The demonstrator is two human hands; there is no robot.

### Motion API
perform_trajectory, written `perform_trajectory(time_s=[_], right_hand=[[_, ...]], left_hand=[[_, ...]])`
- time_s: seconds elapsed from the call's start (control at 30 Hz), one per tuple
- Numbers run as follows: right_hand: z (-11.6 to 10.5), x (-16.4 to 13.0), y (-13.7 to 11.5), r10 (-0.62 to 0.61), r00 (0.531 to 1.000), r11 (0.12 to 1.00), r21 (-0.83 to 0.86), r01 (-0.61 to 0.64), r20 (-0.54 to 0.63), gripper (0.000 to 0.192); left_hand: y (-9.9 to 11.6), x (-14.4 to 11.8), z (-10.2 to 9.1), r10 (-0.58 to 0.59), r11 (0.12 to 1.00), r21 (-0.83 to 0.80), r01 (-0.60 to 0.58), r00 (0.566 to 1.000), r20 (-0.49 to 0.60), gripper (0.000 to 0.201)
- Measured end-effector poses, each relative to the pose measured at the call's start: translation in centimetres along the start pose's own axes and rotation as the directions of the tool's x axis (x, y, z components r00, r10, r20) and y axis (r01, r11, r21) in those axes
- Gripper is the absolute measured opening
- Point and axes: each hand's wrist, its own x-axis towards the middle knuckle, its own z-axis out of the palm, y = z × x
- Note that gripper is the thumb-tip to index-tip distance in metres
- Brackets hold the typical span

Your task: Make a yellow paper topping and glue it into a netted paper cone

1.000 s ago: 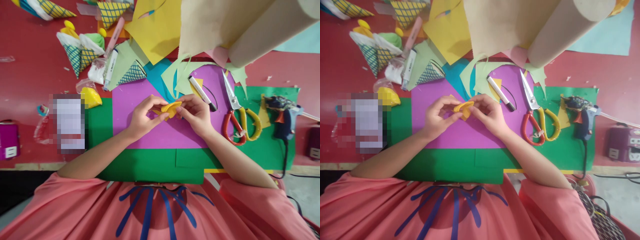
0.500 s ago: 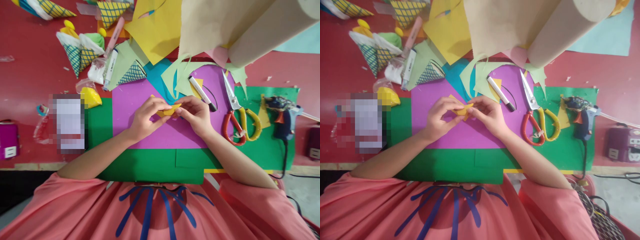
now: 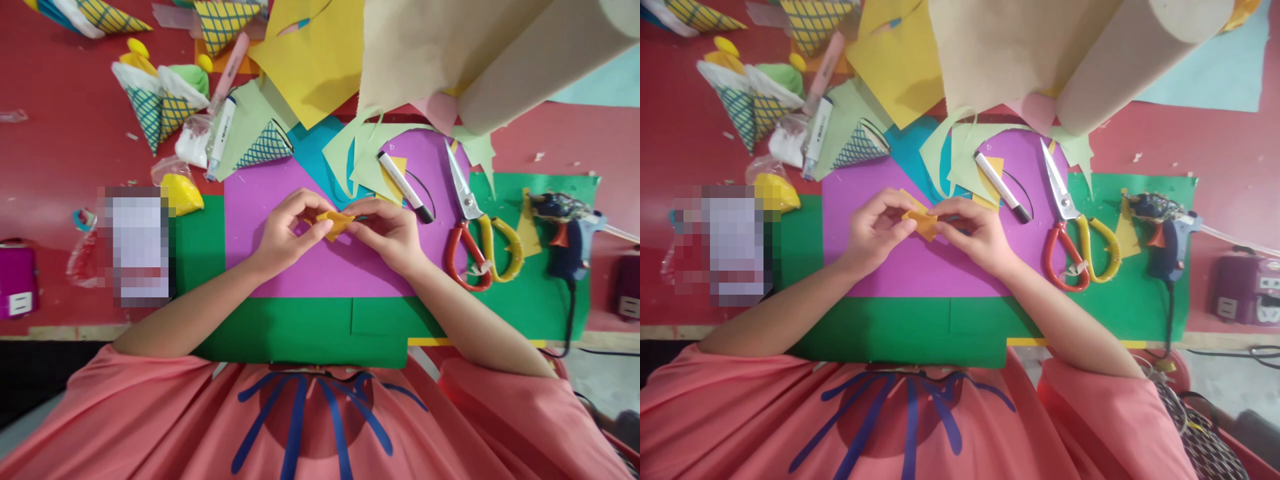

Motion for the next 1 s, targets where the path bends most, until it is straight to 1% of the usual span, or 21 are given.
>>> perform_trajectory(time_s=[0.17, 0.4, 0.47, 0.53, 0.6, 0.63, 0.73, 0.8, 0.9, 0.93, 1.0], right_hand=[[-0.05, 0.00, -0.11, -0.161, 0.986, 0.971, -0.171, 0.168, 0.053, 0.011], [0.12, 0.07, -0.11, -0.305, 0.949, 0.913, -0.262, 0.314, 0.073, 0.015], [0.16, 0.06, -0.12, -0.366, 0.927, 0.877, -0.301, 0.374, 0.084, 0.017], [0.18, 0.00, -0.14, -0.411, 0.907, 0.845, -0.334, 0.416, 0.091, 0.019], [0.18, -0.09, -0.15, -0.429, 0.899, 0.832, -0.349, 0.431, 0.088, 0.020], [0.17, -0.14, -0.16, -0.433, 0.897, 0.830, -0.351, 0.434, 0.087, 0.021], [0.13, -0.27, -0.22, -0.435, 0.896, 0.827, -0.353, 0.438, 0.091, 0.023], [0.08, -0.33, -0.27, -0.437, 0.894, 0.822, -0.358, 0.443, 0.103, 0.024], [0.07, -0.40, -0.22, -0.423, 0.900, 0.816, -0.384, 0.431, 0.111, 0.022], [0.10, -0.42, -0.15, -0.406, 0.909, 0.820, -0.401, 0.408, 0.096, 0.021], [0.22, -0.47, 0.07, -0.347, 0.937, 0.853, -0.407, 0.328, 0.027, 0.023]], left_hand=[[-0.02, 0.06, -0.05, -0.006, 1.000, 0.013, 0.006, 1.000, 0.010, 0.016], [0.32, 0.31, -0.12, 0.049, 0.996, 0.069, -0.053, 0.997, 0.068, 0.014], [0.20, 0.29, 0.02, 0.025, 0.999, 0.042, -0.027, 0.999, 0.041, 0.018], [-0.02, 0.27, 0.19, -0.023, 1.000, -0.019, 0.023, 1.000, -0.005, 0.034], [-0.20, 0.30, 0.30, -0.073, 0.994, -0.082, 0.072, 0.997, -0.016, 0.046], [-0.25, 0.33, 0.31, -0.089, 0.991, -0.103, 0.088, 0.996, -0.007, 0.048], [-0.19, 0.48, 0.21, -0.109, 0.985, -0.132, 0.114, 0.993, 0.040, 0.040], [-0.11, 0.59, 0.12, -0.092, 0.985, -0.142, 0.098, 0.995, 0.047, 0.037], [-0.13, 0.73, 0.07, -0.051, 0.989, -0.141, 0.053, 0.999, 0.016, 0.036], [-0.18, 0.76, 0.08, -0.036, 0.989, -0.141, 0.036, 0.999, -0.002, 0.035], [-0.31, 0.80, 0.11, -0.007, 0.990, -0.144, 0.001, 0.999, -0.040, 0.034]])
